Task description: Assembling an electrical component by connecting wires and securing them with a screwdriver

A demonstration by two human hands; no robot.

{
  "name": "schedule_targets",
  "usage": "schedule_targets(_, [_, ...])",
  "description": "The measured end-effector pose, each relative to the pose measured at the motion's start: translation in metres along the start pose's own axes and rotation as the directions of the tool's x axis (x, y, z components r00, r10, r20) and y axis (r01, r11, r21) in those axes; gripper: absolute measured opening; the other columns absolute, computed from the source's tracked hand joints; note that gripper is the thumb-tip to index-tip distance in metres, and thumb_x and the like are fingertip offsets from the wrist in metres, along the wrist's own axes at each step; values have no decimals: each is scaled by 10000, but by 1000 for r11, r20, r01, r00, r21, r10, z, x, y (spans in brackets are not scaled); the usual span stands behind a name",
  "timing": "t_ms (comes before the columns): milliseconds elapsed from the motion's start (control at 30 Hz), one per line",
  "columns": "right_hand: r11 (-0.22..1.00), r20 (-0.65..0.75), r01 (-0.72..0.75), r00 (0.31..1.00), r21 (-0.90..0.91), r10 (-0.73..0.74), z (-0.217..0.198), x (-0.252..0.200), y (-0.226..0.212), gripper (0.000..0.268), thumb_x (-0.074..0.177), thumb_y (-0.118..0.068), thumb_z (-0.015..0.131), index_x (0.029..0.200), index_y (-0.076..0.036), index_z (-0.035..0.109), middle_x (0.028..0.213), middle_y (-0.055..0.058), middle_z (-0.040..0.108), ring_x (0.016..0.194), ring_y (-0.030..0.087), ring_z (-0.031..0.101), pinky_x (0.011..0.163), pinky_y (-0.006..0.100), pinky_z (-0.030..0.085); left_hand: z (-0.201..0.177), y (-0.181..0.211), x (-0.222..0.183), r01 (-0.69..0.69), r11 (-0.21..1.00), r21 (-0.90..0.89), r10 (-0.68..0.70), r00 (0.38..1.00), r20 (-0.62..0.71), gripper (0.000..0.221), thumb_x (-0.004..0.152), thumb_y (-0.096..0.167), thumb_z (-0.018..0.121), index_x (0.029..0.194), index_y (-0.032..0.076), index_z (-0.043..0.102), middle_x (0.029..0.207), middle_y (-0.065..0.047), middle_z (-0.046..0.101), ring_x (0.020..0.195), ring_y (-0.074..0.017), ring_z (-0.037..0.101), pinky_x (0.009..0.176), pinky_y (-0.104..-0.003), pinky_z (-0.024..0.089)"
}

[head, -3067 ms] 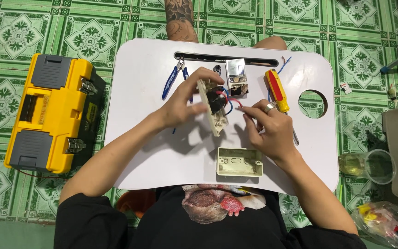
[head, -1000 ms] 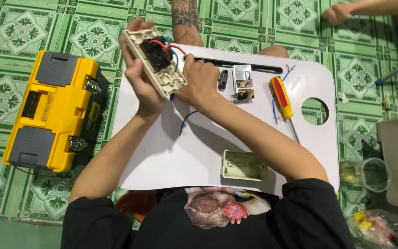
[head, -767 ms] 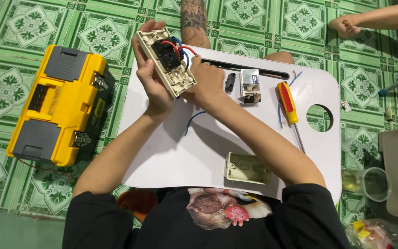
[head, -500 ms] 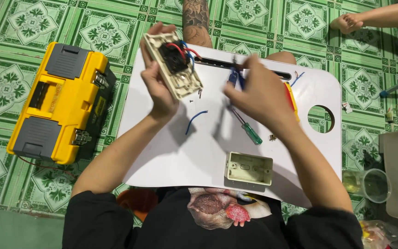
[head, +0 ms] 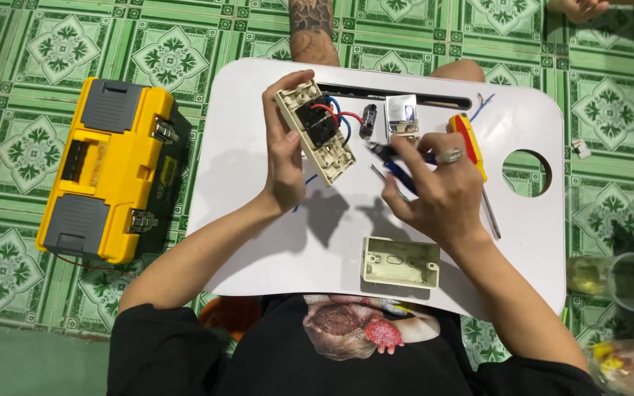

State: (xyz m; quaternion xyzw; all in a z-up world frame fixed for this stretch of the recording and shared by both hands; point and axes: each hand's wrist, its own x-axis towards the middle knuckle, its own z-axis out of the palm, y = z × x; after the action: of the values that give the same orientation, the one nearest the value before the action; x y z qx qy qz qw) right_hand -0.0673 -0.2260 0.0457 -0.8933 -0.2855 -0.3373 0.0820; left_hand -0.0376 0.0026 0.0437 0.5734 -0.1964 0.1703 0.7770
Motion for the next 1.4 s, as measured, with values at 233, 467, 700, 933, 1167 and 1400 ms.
schedule_targets(233, [994, -67, -20, 998, -104, 13, 4, 3, -15, 410, 1022, -388, 699, 1302, -88, 702, 1078, 133, 588, 888, 314, 562, 868, 459, 585, 6, 3, -5, 56, 997, 57, -57, 998, 29, 644, 958, 482, 472, 1452, 75, 403, 1476, -133, 455, 1253, -209, 540, 1057, -369, 514])
schedule_targets(467, [989, -228, 34, 971, -145, -67, 11, 4, -12, 427, 1014, -441, 587, 1200, -99, 762, 965, 102, 522, 810, 281, 528, 680, 394, 453, 3, -7, -6, 43, 994, 101, -54, 993, 103, 657, 911, 382, 398, 1502, 107, 320, 1447, -164, 371, 1387, -353, 433, 1179, -503, 410])
schedule_targets(700, [984, -252, 53, 963, -169, -95, 14, 8, -13, 413, 1027, -423, 564, 1191, -97, 756, 954, 109, 517, 786, 287, 522, 645, 391, 431, 2, -10, -4, 24, 987, 162, -42, 993, 112, 642, 911, 378, 399, 1493, 113, 336, 1439, -156, 378, 1387, -365, 431, 1157, -527, 421])
schedule_targets(933, [978, -245, 60, 963, -201, -110, 17, 6, -14, 378, 1002, -374, 585, 1209, -114, 765, 954, 107, 533, 779, 278, 522, 616, 374, 425, 4, -11, -4, 39, 987, 157, -60, 990, 126, 634, 925, 396, 389, 1486, 105, 339, 1432, -175, 376, 1367, -401, 457, 1160, -550, 407])
schedule_targets(1167, [974, -241, 68, 963, -218, -122, 17, 8, -15, 393, 1013, -383, 566, 1215, -106, 758, 950, 108, 533, 782, 276, 520, 606, 370, 409, 1, -16, -5, 49, 983, 180, -73, 989, 129, 636, 918, 397, 397, 1480, 100, 358, 1421, -178, 396, 1350, -408, 480, 1146, -561, 403])
schedule_targets(1400, [969, -240, 80, 961, -235, -137, 14, 10, -16, 386, 1028, -383, 564, 1197, -101, 767, 940, 108, 541, 751, 263, 507, 588, 358, 407, -1, -18, -6, 39, 979, 199, -68, 987, 144, 612, 936, 393, 387, 1469, 92, 373, 1423, -167, 396, 1393, -407, 428, 1159, -554, 357])
